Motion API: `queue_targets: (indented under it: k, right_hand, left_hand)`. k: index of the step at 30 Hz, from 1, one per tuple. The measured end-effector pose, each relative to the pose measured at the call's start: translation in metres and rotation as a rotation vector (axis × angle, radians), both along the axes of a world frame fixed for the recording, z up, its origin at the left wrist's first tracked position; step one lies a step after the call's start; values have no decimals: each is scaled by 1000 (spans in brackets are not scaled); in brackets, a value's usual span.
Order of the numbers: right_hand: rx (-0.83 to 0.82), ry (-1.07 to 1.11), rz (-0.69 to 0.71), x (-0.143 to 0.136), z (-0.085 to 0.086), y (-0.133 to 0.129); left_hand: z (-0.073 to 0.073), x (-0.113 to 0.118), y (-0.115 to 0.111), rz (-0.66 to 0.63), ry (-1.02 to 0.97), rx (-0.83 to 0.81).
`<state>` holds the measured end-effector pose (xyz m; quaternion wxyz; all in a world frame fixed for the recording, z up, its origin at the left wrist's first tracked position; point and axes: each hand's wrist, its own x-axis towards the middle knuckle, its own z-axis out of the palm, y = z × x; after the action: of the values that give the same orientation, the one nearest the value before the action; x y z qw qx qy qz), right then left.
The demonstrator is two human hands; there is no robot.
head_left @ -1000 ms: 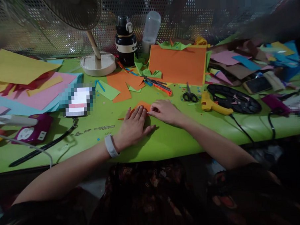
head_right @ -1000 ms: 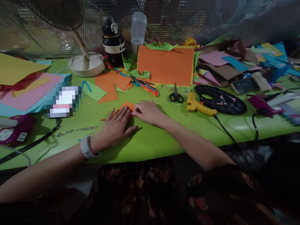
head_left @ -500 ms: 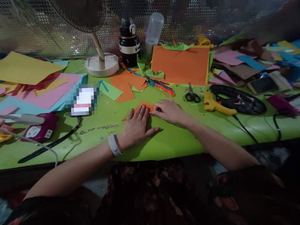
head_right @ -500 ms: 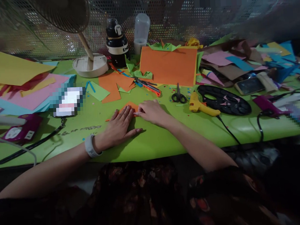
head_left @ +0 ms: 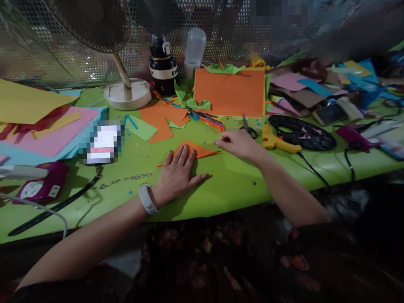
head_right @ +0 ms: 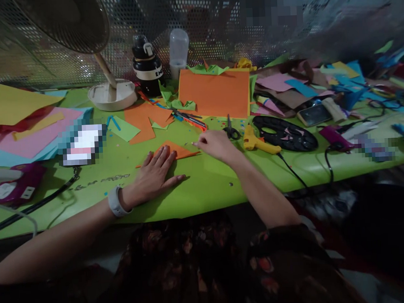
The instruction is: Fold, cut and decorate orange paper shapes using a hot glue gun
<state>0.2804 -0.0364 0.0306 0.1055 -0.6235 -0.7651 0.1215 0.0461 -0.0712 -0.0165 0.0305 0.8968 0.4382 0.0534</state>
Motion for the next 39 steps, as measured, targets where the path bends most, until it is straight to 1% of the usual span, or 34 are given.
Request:
queue_targets:
  k: [1,2,3,5,6,8,10,13,18,23,29,33,37,39]
  right_hand:
    - [87,30,-7,-5,1,-4]
    - [165,55,16,-11,0,-9]
    - [208,71,80,-19,-3,-14]
    - [185,57,263,-34,-14,-24]
    - [149,29,321,-40,-21,-29]
    - [94,-23,372,-46,-34,-35]
    - [75,-49,383,-46,-44,-38]
    - [83,-74,394,-42,-50,-38]
    - [92,-110,381,-41,-47,-39]
    - [49,-140,398,-39,-44,-42]
    - [9,-200,346,-24,-40,-45]
    - [2,-215,297,-16,-42,-46]
    - [-2,-220,253,-5,-47,-49]
    - [-10,-220,246,2,-44,-48]
  left_hand:
    - [-1,0,0,-2,-3,2]
    - [-1,-1,0,-6,-7,5]
    - [-2,-1,0,-12,-11,10]
    - [-4,-2,1,-23,-13,17]
    - [-6,-2,2,-24,-10,17]
    - [-8,-3,2,-22,0,14]
    - [-10,-3,3,-18,3,18]
    - [-11,-3,3,-19,-4,19]
    - [-10,-3,4,-27,-6,-5]
    - [-5,-5,3,-25,8,-30]
    - [-2,-24,-2,11,8,-19]
    - [0,-36,-7,38,3,-25]
    - [3,-40,-10,57,5,-41]
    - [5,-39,-11,59,0,-42]
